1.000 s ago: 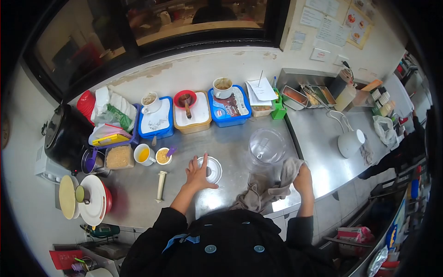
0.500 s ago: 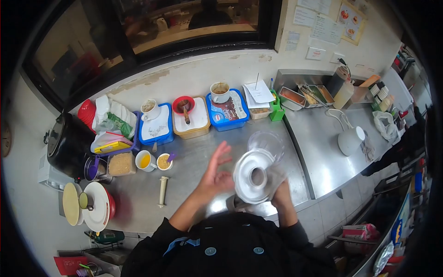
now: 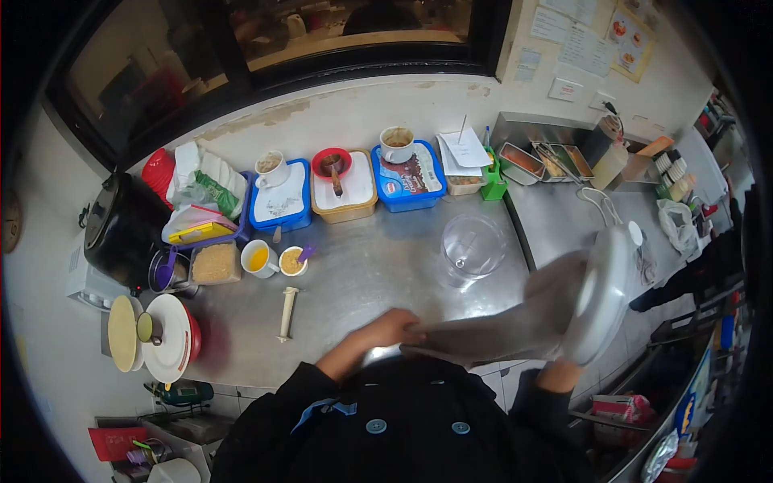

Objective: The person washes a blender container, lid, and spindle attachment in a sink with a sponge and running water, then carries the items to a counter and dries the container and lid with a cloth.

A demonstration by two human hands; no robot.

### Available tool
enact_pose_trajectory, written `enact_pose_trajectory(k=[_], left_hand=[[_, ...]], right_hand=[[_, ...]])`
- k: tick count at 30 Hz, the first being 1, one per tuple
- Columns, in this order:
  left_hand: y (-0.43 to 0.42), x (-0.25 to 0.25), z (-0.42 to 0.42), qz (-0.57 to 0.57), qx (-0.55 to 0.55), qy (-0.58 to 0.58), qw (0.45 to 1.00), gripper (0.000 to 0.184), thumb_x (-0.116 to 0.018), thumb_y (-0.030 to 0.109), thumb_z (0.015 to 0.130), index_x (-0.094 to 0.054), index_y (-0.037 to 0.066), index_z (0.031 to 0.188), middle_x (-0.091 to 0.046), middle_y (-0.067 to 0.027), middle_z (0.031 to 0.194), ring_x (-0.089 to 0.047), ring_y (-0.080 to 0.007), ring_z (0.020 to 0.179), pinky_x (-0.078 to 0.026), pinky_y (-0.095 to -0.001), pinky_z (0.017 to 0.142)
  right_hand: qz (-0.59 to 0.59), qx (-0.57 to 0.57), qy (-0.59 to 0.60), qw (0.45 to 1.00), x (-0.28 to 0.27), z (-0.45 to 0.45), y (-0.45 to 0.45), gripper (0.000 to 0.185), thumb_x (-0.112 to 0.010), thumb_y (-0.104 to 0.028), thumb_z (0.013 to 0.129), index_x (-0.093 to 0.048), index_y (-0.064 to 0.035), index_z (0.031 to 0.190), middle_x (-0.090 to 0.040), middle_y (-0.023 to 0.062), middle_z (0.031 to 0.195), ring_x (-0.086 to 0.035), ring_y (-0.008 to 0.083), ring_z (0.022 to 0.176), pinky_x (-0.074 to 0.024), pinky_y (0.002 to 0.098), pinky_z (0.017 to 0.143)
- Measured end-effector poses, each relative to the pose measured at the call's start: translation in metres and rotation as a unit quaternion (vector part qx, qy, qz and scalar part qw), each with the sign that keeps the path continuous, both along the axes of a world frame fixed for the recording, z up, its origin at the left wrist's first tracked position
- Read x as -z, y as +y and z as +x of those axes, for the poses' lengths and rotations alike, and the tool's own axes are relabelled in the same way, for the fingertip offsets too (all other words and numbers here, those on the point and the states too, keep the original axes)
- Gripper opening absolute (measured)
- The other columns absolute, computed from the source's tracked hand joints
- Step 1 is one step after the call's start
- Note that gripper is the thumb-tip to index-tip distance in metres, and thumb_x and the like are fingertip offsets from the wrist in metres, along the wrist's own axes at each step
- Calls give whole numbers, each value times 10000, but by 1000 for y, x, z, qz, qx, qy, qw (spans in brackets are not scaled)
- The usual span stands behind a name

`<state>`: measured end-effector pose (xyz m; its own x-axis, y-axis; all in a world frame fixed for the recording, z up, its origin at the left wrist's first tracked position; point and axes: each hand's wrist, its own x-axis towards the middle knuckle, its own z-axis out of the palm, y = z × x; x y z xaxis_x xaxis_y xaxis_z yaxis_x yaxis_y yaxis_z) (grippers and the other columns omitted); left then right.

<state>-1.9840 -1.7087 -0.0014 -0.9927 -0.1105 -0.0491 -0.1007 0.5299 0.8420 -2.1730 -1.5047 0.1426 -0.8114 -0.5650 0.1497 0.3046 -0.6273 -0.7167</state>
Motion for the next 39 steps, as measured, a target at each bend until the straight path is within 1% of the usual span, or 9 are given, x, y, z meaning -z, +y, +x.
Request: enact_pose_trajectory(k=[6, 9, 15, 19, 22, 27, 30, 35, 39], left_hand=[[-74, -37, 0, -86, -413, 48, 905, 422, -605, -7, 620, -556, 79, 1031, -532, -132, 935, -529, -245, 832, -438, -309, 714], [-69, 53, -46, -159, -466, 148, 858, 660, -640, 103, 648, -371, 59, 1250, -405, -211, 1202, -424, -326, 1114, -354, -399, 924], [14, 82, -46, -373, -136, 6, 918, 633, -533, 270, 776, -297, 68, 1327, -126, -154, 1435, -84, -324, 1333, -151, -584, 998], [28, 96, -4, -393, 92, 22, 915, 492, -499, 202, 792, -409, 73, 1258, -199, -127, 1421, -181, -299, 1315, -207, -499, 1019], [16, 94, 28, -11, 118, 11, 993, 374, -463, 153, 804, -487, 56, 1164, -430, -179, 1259, -413, -321, 1166, -337, -410, 957], [-13, 54, 46, -135, -241, 66, 959, 208, -400, 184, 881, -488, 3, 827, -543, -215, 764, -530, -391, 721, -415, -458, 609], [-36, -31, 29, -22, -400, -2, 916, 243, -378, 239, 898, -489, 27, 854, -547, -229, 785, -534, -392, 744, -410, -476, 615], [-12, 3, 15, -174, -12, -205, 963, 277, -424, 273, 867, -536, 97, 1048, -543, -243, 1060, -540, -374, 984, -461, -436, 751], [70, 55, -12, -281, 201, -38, 938, 392, -511, 279, 772, -576, 120, 1124, -314, -148, 1367, -231, -428, 1260, -229, -542, 1010]], right_hand=[[104, -67, -22, 992, 28, 36, -7, 325, -540, -151, 837, -428, -19, 1112, -552, 102, 999, -587, 164, 848, -506, 278, 693], [236, -53, 30, 970, 70, 49, -26, 232, -517, -118, 842, -453, -30, 1047, -518, 43, 930, -538, 115, 812, -460, 235, 685], [247, -56, 48, 966, 67, 55, -38, 116, -490, -67, 817, -512, -8, 914, -494, 41, 850, -477, 119, 740, -394, 231, 651], [318, -23, 171, 932, 74, 35, -24, 114, -506, -109, 835, -518, -24, 910, -498, 45, 853, -492, 125, 766, -400, 238, 669], [243, -36, 4, 969, 72, 38, -28, 156, -498, -192, 878, -479, -77, 982, -508, 16, 897, -535, 90, 814, -459, 234, 685], [141, 23, -92, 985, 50, 31, -46, 320, -494, -213, 893, -430, -54, 1164, -514, 48, 1062, -527, 137, 946, -453, 262, 789], [82, -16, -77, 994, 29, 18, -40, 340, -488, -186, 893, -419, -26, 1186, -514, 71, 1098, -530, 155, 975, -447, 277, 829], [110, 29, -35, 993, 38, 12, -12, 375, -457, -229, 904, -408, -16, 1209, -522, 93, 1112, -539, 174, 983, -468, 296, 822], [172, 104, -52, 978, 44, 24, 9, 273, -518, -142, 866, -470, -8, 1098, -528, 61, 1026, -521, 135, 950, -425, 251, 823]])
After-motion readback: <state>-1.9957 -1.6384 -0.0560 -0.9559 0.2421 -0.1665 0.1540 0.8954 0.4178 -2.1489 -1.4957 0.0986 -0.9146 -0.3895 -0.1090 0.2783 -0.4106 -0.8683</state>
